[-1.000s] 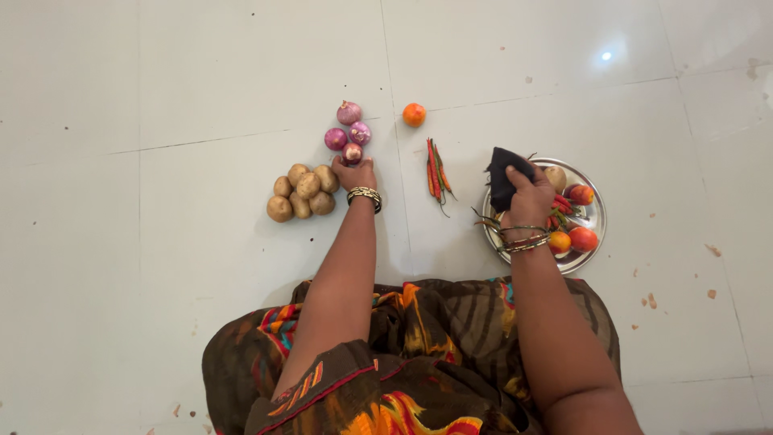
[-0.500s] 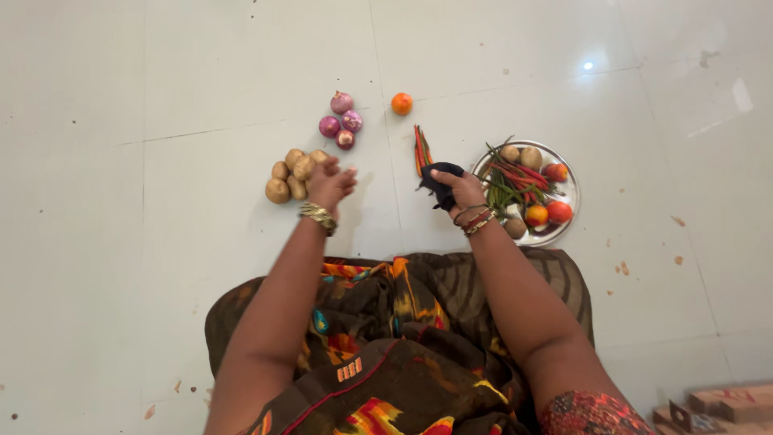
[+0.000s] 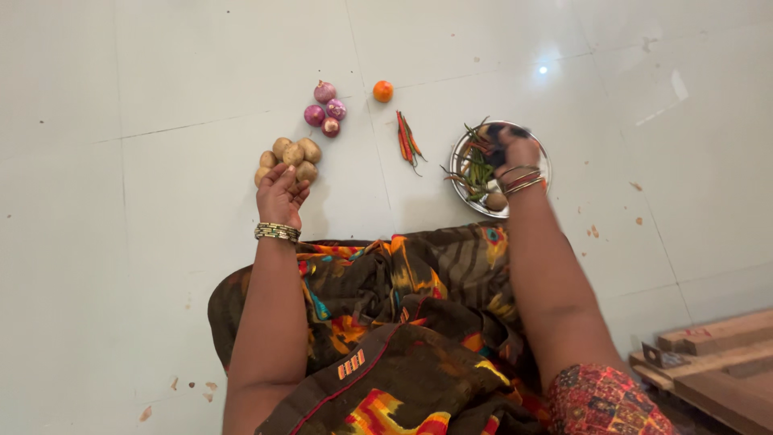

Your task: The person sits on the floor and peels potatoes and green beans using a small knife. They handle the vegetables one at a time, removing the skin and placing the peeled items on a metal tray.

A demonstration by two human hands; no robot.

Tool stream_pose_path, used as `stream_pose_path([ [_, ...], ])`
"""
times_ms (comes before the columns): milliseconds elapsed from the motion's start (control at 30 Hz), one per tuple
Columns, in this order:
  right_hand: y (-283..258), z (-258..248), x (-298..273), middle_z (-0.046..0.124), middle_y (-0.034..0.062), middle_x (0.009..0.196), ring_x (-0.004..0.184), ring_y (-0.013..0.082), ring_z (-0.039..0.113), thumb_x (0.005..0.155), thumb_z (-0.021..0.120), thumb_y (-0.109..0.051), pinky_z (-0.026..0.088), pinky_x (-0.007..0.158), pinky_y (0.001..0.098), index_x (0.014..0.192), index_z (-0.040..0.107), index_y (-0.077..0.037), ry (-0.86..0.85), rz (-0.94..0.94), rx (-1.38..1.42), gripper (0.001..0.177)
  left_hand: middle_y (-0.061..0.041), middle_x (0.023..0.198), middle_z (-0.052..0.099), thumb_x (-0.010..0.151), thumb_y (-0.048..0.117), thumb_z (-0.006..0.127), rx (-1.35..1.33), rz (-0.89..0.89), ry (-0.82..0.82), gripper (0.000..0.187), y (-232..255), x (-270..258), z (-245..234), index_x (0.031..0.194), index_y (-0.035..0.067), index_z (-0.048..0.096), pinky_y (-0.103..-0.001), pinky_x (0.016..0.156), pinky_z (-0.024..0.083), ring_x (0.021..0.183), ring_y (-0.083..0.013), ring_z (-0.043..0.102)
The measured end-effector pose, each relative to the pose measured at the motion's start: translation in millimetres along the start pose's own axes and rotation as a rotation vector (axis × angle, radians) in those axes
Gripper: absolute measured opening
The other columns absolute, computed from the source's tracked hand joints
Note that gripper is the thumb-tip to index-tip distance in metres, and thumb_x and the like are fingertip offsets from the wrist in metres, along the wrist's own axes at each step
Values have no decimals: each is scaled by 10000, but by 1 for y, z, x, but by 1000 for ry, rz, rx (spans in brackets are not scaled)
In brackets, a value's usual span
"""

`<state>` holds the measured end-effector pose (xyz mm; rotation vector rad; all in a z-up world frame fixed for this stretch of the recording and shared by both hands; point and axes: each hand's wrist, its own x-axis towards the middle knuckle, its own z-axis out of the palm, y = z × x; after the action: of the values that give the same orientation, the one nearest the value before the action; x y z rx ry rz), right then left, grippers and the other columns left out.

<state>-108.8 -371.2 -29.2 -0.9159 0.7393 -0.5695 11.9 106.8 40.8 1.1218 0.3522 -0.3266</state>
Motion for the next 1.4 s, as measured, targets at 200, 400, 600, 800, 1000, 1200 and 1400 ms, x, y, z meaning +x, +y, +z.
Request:
stream_pose_path([
  [200,-49,-82,1,749,78,850,683,147,701,773,938,-185,591,624,293,938,712,9,231,-372,-488,340,-32,990,674,919,172,744,7,-13,-36,330,-12,14,1,1203,113,586,-305,688,566,749,-170,673],
  [400,-34,-125,-3,757,118,865,702,180,679,663,885,-102,534,618,352,958,792,50,170,96,-1178,345,-27,992,671,919,150,749,44,1,-73,347,-22,23,15,1218,100,579,-294,658,568,719,-154,673],
  [600,12,-89,5,754,130,968,904,276,710,575,939,-282,564,797,393,973,785,-64,-297,208,-1814,480,-21,1010,674,922,153,739,26,-17,-93,336,-23,30,21,1210,98,575,-284,650,569,715,-147,680],
  [800,58,-55,13,782,178,988,943,314,747,634,888,-421,587,880,395,973,814,-8,-389,206,-2068,538,-18,1006,679,900,147,751,42,0,-110,330,-25,32,24,1186,100,594,-278,643,573,714,-145,683],
  [1000,61,-52,19,760,218,990,959,352,729,756,800,-452,575,893,417,958,796,-10,-301,0,-2039,485,-8,981,664,896,153,761,50,7,-115,330,-29,38,26,1177,96,597,-267,633,568,717,-135,685],
  [1200,37,-60,14,808,189,993,975,323,758,844,685,-530,582,937,409,957,861,-52,-248,169,-2037,522,-13,972,667,882,147,765,69,13,-130,340,-45,48,25,1175,97,599,-266,620,557,699,-132,676],
  [1400,-12,-24,-26,752,228,1033,969,357,731,858,729,-487,576,906,440,1068,773,-39,-106,-82,-1825,497,-7,965,647,882,197,771,144,-96,-215,338,-67,36,45,1159,102,602,-300,618,548,715,-150,660],
])
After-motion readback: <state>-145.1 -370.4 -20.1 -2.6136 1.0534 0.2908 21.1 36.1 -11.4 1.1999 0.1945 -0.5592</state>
